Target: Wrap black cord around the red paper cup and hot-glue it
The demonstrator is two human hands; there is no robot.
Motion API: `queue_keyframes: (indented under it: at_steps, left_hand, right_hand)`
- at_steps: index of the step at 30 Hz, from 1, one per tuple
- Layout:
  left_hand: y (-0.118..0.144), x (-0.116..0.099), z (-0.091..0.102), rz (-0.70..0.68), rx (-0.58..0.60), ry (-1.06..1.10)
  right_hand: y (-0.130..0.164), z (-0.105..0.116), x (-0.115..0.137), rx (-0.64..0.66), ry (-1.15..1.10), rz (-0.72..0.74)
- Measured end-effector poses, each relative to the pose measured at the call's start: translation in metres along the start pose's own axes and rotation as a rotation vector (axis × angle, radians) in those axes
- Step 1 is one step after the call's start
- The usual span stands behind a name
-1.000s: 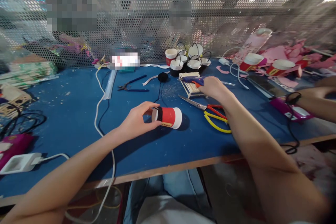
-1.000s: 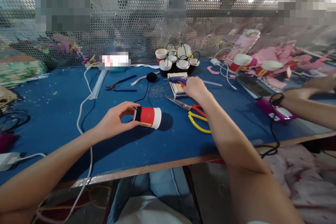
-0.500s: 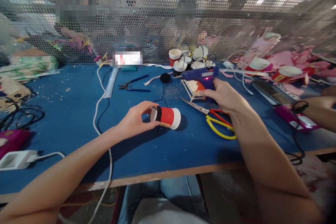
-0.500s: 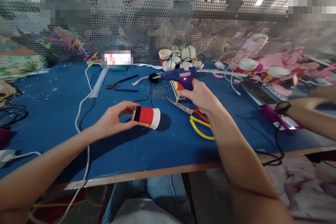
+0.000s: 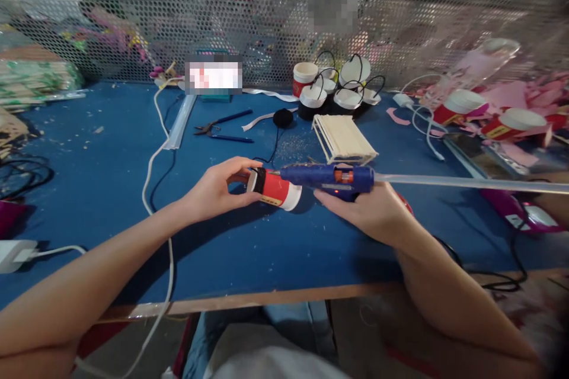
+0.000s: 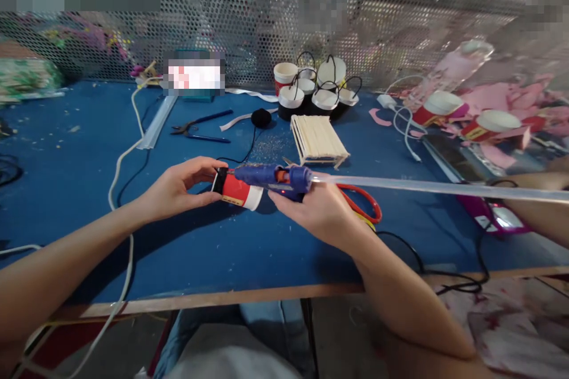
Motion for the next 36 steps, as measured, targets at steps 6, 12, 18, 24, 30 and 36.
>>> queue_keyframes:
  at_steps: [6,12,18,24,30,36]
  left_hand:
    - [-0.001,-0.001,0.001,0.025,-0.023,-0.018]
    - [0.000,0.001,0.002,0.063,-0.028,-0.008]
    - [0.000,0.003,0.002,0.071,-0.032,-0.009]
    - [0.000,0.004,0.004,0.092,-0.042,-0.029]
    - [0.000,0.004,0.003,0.081,-0.029,-0.016]
    - [-0.002,0.000,0.003,0.015,-0.023,-0.026]
  right_hand:
    - [0.005,-0.004,0.023,0.026,0.125,0.235]
    - [0.009,-0.001,0.035,0.048,0.220,0.342]
    - [0.012,-0.001,0.036,0.038,0.284,0.371]
    - [0.015,-0.005,0.034,0.085,0.331,0.393]
    - [0.016,-0.006,0.032,0.096,0.343,0.390]
    - [0.013,-0.002,0.032,0.070,0.362,0.348]
Point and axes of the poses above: each hand's wrist, its own y-axis away from the middle knuckle, its own z-axis out of the back of the hand, x = y × z, the point moved 7 cm from there along -y, towards the middle knuckle, and after that the axes turned 7 degrees about -x, right-handed, at the moved point
